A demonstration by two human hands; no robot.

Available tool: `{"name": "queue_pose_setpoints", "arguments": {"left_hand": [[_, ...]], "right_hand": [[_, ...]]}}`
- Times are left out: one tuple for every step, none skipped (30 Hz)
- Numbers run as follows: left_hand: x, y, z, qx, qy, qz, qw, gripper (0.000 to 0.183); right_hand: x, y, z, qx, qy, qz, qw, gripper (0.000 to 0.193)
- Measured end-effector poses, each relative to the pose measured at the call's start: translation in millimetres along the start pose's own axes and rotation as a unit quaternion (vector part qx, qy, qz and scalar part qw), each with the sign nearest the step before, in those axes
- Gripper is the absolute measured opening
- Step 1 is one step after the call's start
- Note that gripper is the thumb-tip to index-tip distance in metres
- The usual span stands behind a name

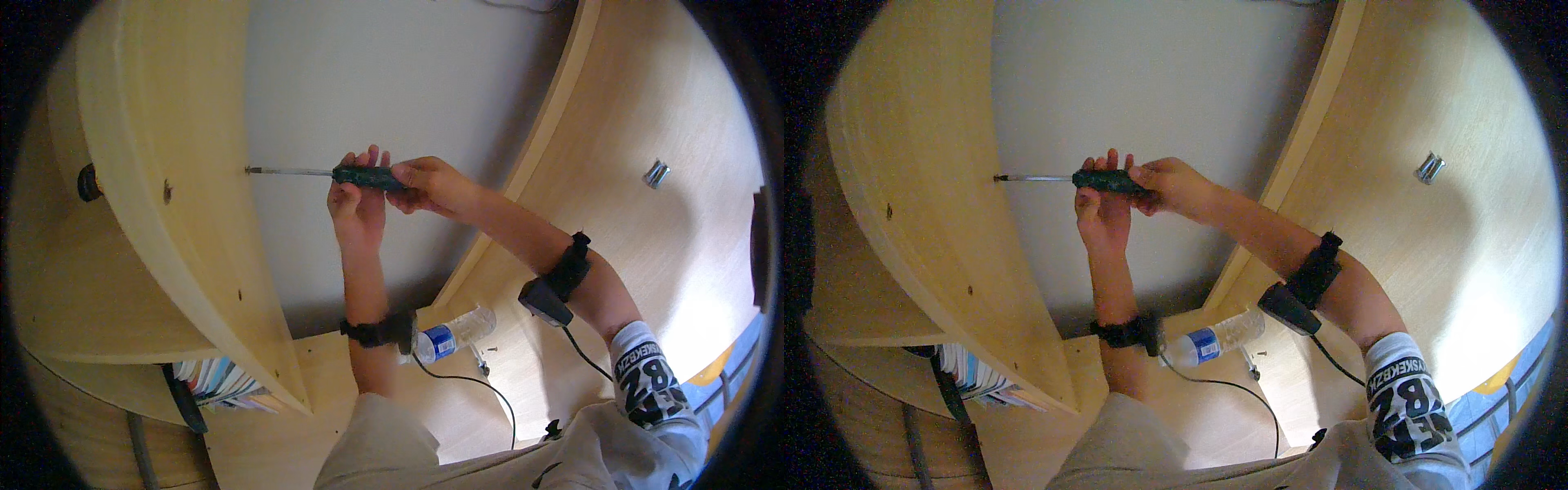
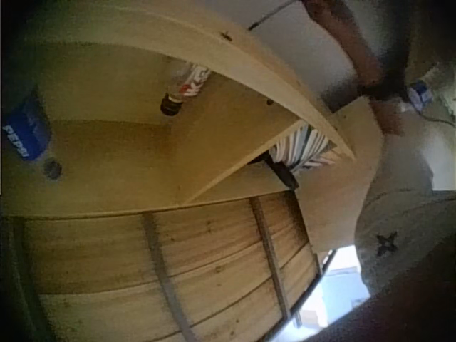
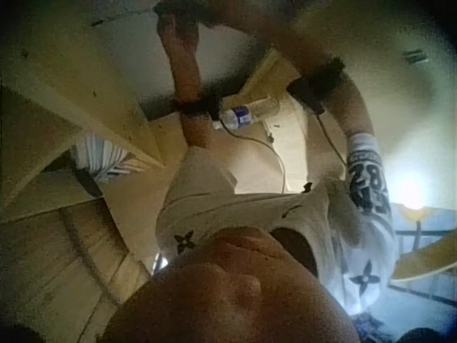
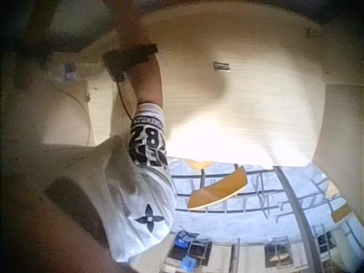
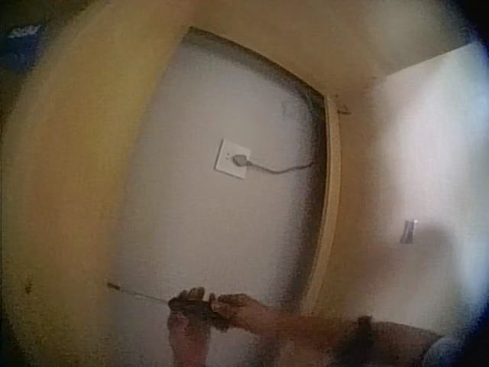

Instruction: The person uses a screwdriver to tighten screws on a wooden shelving unit and desk, handling several screws by hand and adjusting books and bottles on the shelves.

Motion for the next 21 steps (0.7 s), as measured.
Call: {"name": "queue_pose_setpoints", "arguments": {"left_hand": [[-5.5, 0.1, 4.8, 0.012, -0.028, -0.025, 0.999, 0.053], [-9.5, -3.6, 5.8, 0.012, -0.026, -0.025, 0.999, 0.053], [-11.4, -8.6, 7.1, 0.031, 0.019, -0.045, 0.998, 0.054], [-12.1, -11.5, 8.2, 0.051, 0.065, -0.065, 0.995, 0.055], [-16.6, -8.6, 11.2, 0.051, 0.064, -0.063, 0.995, 0.055], [-12.2, -9.2, 8.4, 0.022, 0.095, -0.144, 0.985, 0.049], [-9.1, -12.0, 4.7, -0.008, 0.124, -0.223, 0.967, 0.044], [-11.5, -10.9, 4.6, -0.009, 0.126, -0.224, 0.966, 0.044], [-12.0, -11.0, 4.7, -0.012, 0.117, -0.24, 0.964, 0.041], [-12.3, -10.9, 5.0, -0.014, 0.107, -0.257, 0.96, 0.038], [-14.0, -10.2, 5.5, -0.015, 0.108, -0.257, 0.96, 0.038], [-15.5, -9.3, 4.7, -0.03, 0.11, -0.258, 0.96, 0.035], [-16.5, -8.1, 3.6, -0.046, 0.112, -0.258, 0.959, 0.031], [-13.6, -8.0, 3.7, -0.046, 0.112, -0.258, 0.959, 0.031], [-11.7, -5.3, 2.8, -0.057, 0.118, -0.242, 0.962, 0.032], [-10.7, -3.6, 2.2, -0.067, 0.123, -0.225, 0.964, 0.032], [-9.1, -3.5, 3.8, -0.067, 0.122, -0.224, 0.965, 0.032], [-8.4, -2.9, 5.9, -0.055, 0.122, -0.214, 0.968, 0.032], [-7.9, -1.7, 8.6, -0.042, 0.121, -0.204, 0.97, 0.033], [-1.3, -4.2, 8.4, -0.043, 0.122, -0.204, 0.97, 0.033], [2.5, -2.7, 8.1, -0.057, 0.105, -0.156, 0.981, 0.034]], "right_hand": [[1.9, -1.0, 6.3, 0.058, -0.03, -0.034, 0.997, 0.031], [-1.4, 0.0, 3.3, 0.058, -0.029, -0.033, 0.997, 0.031], [-2.3, -1.1, 5.0, 0.078, -0.093, -0.063, 0.991, 0.024], [-3.6, -1.9, 7.2, 0.098, -0.155, -0.093, 0.979, 0.018], [-4.5, -1.6, 5.6, 0.099, -0.156, -0.094, 0.978, 0.018], [-5.0, -3.3, 10.2, 0.137, -0.202, -0.119, 0.963, 0.016], [-5.8, -6.8, 14.7, 0.173, -0.247, -0.143, 0.942, 0.017], [-8.7, -6.8, 14.6, 0.174, -0.246, -0.142, 0.943, 0.017], [-11.1, -10.4, 19.0, 0.201, -0.278, -0.166, 0.925, 0.019], [-13.4, -14.3, 23.5, 0.227, -0.309, -0.191, 0.904, 0.021], [-16.4, -15.4, 25.3, 0.228, -0.309, -0.19, 0.904, 0.021], [-20.3, -19.2, 30.7, 0.246, -0.341, -0.204, 0.884, 0.02], [-23.4, -22.2, 36.0, 0.264, -0.372, -0.219, 0.863, 0.019], [-21.3, -21.9, 37.6, 0.264, -0.372, -0.218, 0.863, 0.019], [-7.4, -14.4, 29.2, 0.207, -0.186, -0.179, 0.944, 0.019], [0.1, -8.5, 18.6, 0.141, 0.008, -0.132, 0.981, 0.023], [9.0, -13.3, 24.5, 0.141, 0.007, -0.133, 0.981, 0.023], [5.0, -12.8, 18.6, 0.048, 0.094, -0.019, 0.994, 0.028], [-4.4, -14.0, 11.8, -0.046, 0.178, 0.095, 0.978, 0.036], [-2.9, -10.6, 11.0, -0.045, 0.177, 0.097, 0.978, 0.036], [-3.9, -6.6, 7.3, -0.06, 0.189, 0.111, 0.974, 0.04]]}}
Point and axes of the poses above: each hand's wrist, its own y-axis towards the middle knuckle, its own x-axis out of the back of the hand, z = x × y, the point moved 6 cm from there along y, towards the middle knuckle, and after that the axes turned 15 degrees about z, right-handed, at the moved point
